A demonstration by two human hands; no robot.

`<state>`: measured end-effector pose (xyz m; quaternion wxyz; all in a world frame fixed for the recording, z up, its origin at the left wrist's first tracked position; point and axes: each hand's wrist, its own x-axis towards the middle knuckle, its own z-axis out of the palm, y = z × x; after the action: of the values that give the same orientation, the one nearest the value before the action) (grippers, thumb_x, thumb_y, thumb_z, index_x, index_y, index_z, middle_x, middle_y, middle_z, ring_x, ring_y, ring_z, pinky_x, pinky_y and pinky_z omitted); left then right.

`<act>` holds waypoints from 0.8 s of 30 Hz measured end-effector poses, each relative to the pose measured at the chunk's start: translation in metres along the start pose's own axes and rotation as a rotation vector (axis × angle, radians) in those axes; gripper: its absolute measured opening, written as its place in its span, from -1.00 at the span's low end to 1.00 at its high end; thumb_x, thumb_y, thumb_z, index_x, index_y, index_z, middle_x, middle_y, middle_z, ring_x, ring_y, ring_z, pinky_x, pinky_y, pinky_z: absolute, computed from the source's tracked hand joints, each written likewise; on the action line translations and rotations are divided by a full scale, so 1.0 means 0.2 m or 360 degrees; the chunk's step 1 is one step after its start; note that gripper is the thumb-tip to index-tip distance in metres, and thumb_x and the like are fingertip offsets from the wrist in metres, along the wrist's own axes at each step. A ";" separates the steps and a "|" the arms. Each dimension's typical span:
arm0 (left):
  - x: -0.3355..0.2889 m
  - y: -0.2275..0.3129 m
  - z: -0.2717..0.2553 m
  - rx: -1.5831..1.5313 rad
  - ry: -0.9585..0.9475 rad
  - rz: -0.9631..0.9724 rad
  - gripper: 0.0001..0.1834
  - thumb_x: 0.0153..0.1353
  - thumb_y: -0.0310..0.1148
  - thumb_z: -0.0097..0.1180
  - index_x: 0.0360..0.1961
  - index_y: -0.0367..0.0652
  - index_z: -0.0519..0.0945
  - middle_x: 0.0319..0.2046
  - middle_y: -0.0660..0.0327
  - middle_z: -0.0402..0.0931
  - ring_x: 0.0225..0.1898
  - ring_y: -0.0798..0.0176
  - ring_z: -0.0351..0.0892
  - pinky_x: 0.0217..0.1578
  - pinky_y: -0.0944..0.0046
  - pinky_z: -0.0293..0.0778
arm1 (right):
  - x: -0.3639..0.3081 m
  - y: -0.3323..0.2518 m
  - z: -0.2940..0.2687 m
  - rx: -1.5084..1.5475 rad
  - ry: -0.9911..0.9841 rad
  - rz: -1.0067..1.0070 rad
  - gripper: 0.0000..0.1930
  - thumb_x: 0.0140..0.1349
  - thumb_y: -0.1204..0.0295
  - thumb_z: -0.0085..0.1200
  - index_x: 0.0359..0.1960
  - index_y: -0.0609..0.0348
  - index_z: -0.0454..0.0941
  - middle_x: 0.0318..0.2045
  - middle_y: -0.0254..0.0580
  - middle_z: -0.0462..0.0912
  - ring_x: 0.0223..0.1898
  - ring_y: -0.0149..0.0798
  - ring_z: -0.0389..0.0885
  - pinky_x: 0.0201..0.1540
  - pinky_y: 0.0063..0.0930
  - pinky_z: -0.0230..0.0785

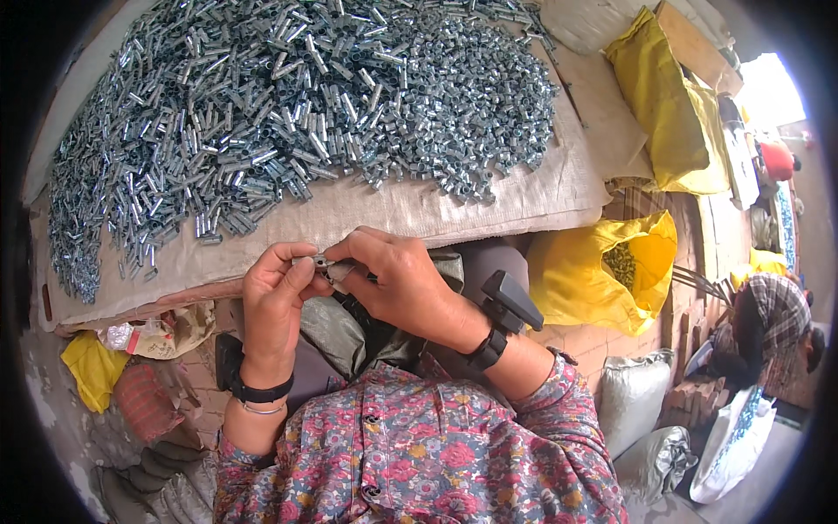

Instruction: Manually assembling or sorting small metal components into sets.

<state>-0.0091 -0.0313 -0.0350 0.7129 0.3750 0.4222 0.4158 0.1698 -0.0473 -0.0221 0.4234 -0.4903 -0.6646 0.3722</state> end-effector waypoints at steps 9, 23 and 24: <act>-0.01 -0.02 -0.04 -0.0196 -0.0223 -0.0087 -0.83 0.18 -0.44 0.17 -0.25 -0.31 0.55 -0.43 0.15 0.60 -0.48 0.38 0.61 -0.43 0.46 0.55 | 0.01 0.06 -0.05 0.0952 -0.0387 0.0465 -0.85 0.10 0.63 0.12 -0.27 0.32 0.49 -0.47 -0.26 0.57 -0.45 -0.35 0.63 -0.43 -0.53 0.46; 0.04 0.03 -0.06 0.0462 -0.0282 -0.0186 -0.87 0.19 -0.42 0.14 -0.30 -0.26 0.56 -0.50 0.24 0.54 -0.54 0.46 0.52 -0.50 0.52 0.39 | 0.20 0.27 -0.14 -0.0731 -0.0105 -0.0161 -0.83 0.08 0.47 0.09 -0.29 0.25 0.50 -0.44 -0.08 0.59 -0.46 -0.10 0.63 -0.44 -0.28 0.47; 0.06 0.05 -0.04 0.0818 -0.0460 -0.0067 -0.89 0.18 -0.44 0.14 -0.32 -0.27 0.57 -0.51 0.26 0.54 -0.54 0.47 0.51 -0.50 0.50 0.40 | 0.20 0.30 -0.14 -0.0724 -0.0109 -0.0167 -0.83 0.08 0.47 0.09 -0.29 0.25 0.50 -0.44 -0.08 0.59 -0.46 -0.10 0.63 -0.44 -0.28 0.47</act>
<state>-0.0165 -0.0152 -0.0317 0.6557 0.5898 0.4155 0.2227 0.2094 0.0086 -0.0583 0.2979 -0.5250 -0.7700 0.2069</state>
